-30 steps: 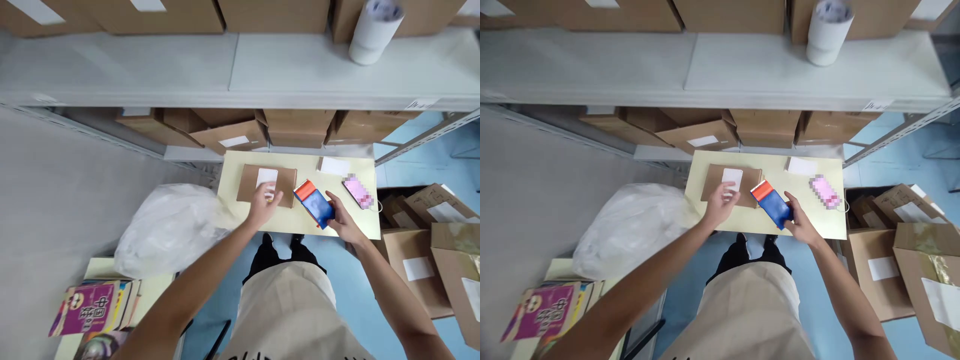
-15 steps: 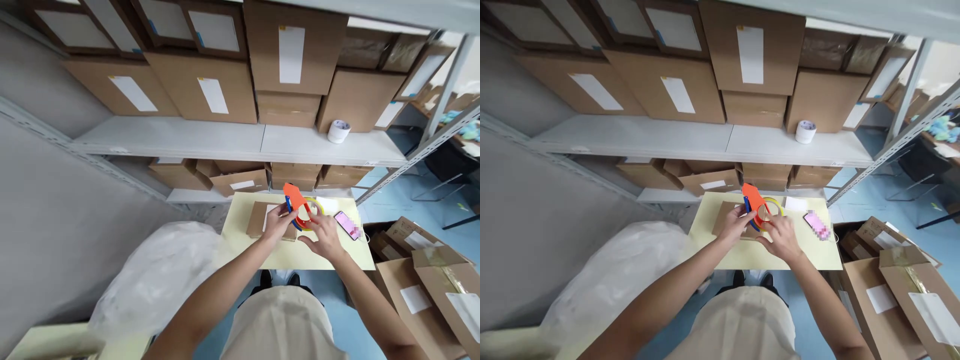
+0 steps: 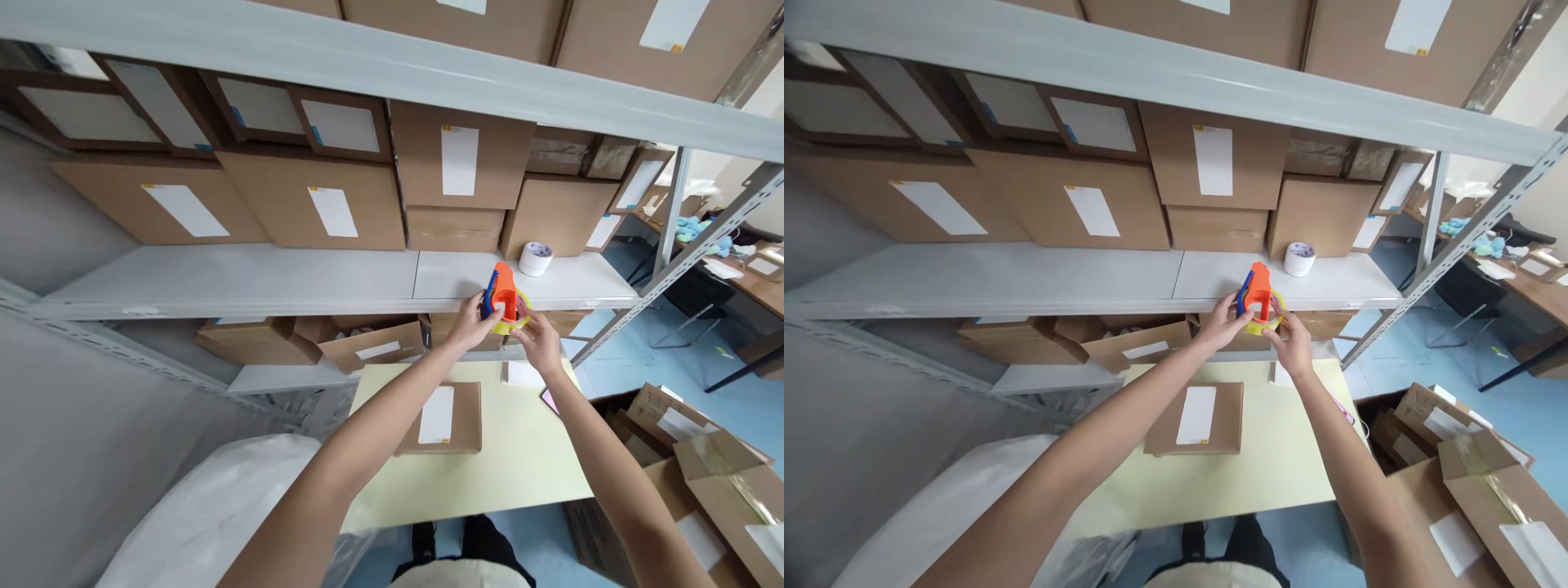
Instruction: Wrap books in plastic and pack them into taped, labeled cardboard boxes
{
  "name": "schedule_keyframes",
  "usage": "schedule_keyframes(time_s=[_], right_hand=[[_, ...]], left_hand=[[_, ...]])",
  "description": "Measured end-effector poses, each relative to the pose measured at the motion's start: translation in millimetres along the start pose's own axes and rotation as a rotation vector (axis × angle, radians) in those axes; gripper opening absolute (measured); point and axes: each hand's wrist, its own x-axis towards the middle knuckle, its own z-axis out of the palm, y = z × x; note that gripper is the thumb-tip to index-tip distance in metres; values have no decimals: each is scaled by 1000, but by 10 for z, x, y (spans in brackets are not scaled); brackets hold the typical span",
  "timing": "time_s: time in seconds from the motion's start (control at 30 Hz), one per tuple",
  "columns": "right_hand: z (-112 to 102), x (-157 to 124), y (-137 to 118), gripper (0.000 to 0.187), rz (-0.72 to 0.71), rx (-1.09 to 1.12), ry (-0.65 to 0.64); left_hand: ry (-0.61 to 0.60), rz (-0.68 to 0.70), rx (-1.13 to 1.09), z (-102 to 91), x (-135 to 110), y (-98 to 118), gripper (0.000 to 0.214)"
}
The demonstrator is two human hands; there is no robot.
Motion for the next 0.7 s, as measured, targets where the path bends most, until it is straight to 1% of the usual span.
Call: schedule_keyframes(time_s=[0.1,0.2,0.33,0.43,0.5,0.53,0.57,0.6,0.63,0.67,0.7], right_hand=[[46,453,180,54,8,-76,-35],[104,810,382,50,14,-163,-89],[191,1116,598,45,55,-350,-146],[209,1214,640,45,42,-468,-177],[174,1165,643,52,-5,-493,-147],[143,1084,659,57,-40,-488,-124],[106,954,694,63,-76,-471,-105],[66,768,751,68,-104,-442,-95],[28,521,831,70,-120,-399,-104],[-5,213,931,69,-110,-345,-131],[-27,-146,1045,67,-67,-301,-171]], left_hand=[[35,21,240,24,400,-128,48],[38,-15,357,54,743,-253,40],[95,-29,498,144,1077,-355,38],[120,-23,568,204,1177,-383,36],[143,8,574,173,1093,-414,40],[170,44,574,116,987,-445,45],[209,90,577,24,830,-492,49],[259,136,585,-106,619,-557,54],[317,179,605,-269,354,-642,57],[379,192,633,-461,40,-747,58],[445,161,661,-668,-314,-871,57]])
